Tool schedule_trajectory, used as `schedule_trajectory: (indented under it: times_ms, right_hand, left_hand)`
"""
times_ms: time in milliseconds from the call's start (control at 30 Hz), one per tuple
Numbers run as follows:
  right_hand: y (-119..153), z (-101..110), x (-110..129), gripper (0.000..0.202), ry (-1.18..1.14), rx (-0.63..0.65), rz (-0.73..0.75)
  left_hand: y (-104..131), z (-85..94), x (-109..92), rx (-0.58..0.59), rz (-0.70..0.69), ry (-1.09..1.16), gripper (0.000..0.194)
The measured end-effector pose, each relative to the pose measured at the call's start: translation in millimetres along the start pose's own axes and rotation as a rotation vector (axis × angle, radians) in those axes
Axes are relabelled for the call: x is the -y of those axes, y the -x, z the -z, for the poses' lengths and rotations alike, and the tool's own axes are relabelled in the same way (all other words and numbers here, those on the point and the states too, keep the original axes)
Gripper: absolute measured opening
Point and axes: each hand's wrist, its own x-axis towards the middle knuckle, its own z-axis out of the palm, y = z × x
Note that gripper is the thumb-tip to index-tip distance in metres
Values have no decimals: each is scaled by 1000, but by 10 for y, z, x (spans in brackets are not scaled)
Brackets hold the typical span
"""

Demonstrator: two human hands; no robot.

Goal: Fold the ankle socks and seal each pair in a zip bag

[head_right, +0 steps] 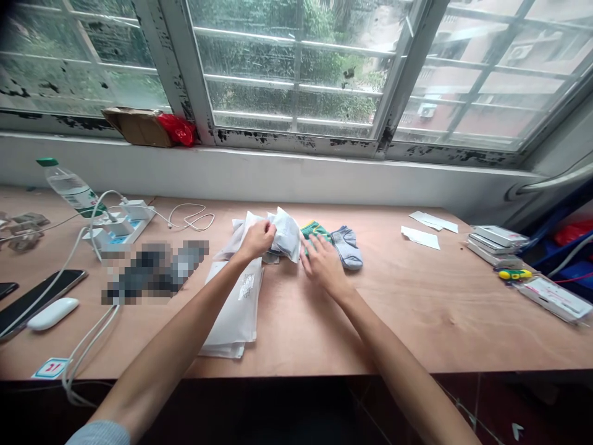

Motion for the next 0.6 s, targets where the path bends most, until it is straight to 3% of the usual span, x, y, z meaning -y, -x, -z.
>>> schedule_trajectory:
  times_ms: [100,167,267,333,400,500,533,600]
  right_hand:
    - [3,-70,29,34,-12,151,37]
    - [-63,-78,27,33,-177,116,-37]
    - [-241,8,89,47,-817,38,-223]
    - [-367,101,166,61,-1310,109,-373]
    - [-462,184,226,57,-1564,54,-456]
    - [-511,267,245,42,-1532,-221,-507]
    - [-504,290,240,40,-1452,-254,-484]
    - [-467,344,239,43,-1245,-176,-361]
  left_hand:
    - [38,171,-63,-171,-82,306,26]
    - [135,314,-123,-203,-129,530,26]
    - [391,496,-212,-202,-202,770,30]
    - [592,551,-229,-186,-247,807,32]
    - [764,552,-189,-148,-266,775,31]
    - [898,537,-76,-7,-191,573,34]
    - [906,546,-53,-4,-148,483,34]
    - [881,585,-62,-123,-93,316,32]
